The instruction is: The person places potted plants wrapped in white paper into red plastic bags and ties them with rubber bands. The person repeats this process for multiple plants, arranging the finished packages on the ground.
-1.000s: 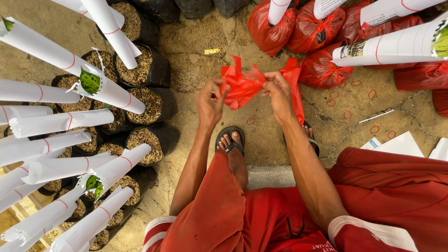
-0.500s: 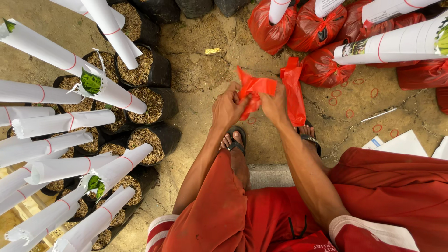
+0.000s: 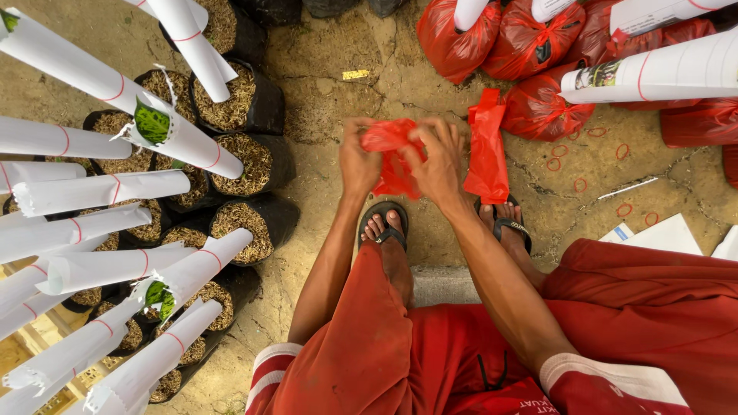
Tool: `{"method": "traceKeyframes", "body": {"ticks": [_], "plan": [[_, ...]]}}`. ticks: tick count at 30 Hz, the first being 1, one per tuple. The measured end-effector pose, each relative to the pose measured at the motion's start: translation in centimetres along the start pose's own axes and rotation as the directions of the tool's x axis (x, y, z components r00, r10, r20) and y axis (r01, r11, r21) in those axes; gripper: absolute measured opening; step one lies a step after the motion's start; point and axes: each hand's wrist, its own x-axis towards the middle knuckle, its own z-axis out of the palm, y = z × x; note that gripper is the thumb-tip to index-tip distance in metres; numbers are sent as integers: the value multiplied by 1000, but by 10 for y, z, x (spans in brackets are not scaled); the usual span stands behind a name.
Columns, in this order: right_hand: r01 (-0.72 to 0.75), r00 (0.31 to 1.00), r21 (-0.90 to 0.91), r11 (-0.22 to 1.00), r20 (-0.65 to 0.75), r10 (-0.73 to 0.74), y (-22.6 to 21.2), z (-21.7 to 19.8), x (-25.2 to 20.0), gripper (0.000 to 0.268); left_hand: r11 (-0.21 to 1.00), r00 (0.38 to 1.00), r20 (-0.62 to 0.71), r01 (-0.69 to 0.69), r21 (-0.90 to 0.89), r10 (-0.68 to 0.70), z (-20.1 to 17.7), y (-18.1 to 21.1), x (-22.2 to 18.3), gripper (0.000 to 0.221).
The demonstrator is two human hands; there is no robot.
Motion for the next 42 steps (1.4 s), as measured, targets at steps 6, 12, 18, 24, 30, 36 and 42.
{"method": "traceKeyframes", "body": {"ticks": [6, 12, 18, 24, 30, 36, 42], "plan": [[-811, 520, 562, 163, 563, 643, 68, 18, -19, 8, 764, 933, 9, -299, 572, 359, -9, -23, -5, 38], [-810, 452, 540, -228, 824, 342, 64, -15, 4, 22, 571, 924, 248, 377, -729, -292, -34, -62, 20, 38], [-841, 534, 281, 463, 574, 621, 60, 13, -6, 30, 758, 948, 272, 299, -580, -165, -27, -72, 16, 47], [-735, 672, 349, 582, 491, 554, 68, 36, -9, 25, 970, 977, -193, -131, -204, 91, 7, -107, -1, 20], [67, 996, 77, 995, 55, -71, -26, 72, 33, 29, 976, 945, -316, 14, -219, -84, 11, -131, -15, 42], [-860, 303, 208, 466, 943, 139, -144, 159, 30, 36, 988, 982, -142, -110, 107, 125, 20, -136, -63, 41], [-888, 415, 363, 283, 897, 152, -138, 207, 0, 38, 949, 993, 86, -108, 298, 86, 33, -166, -78, 32]]}}
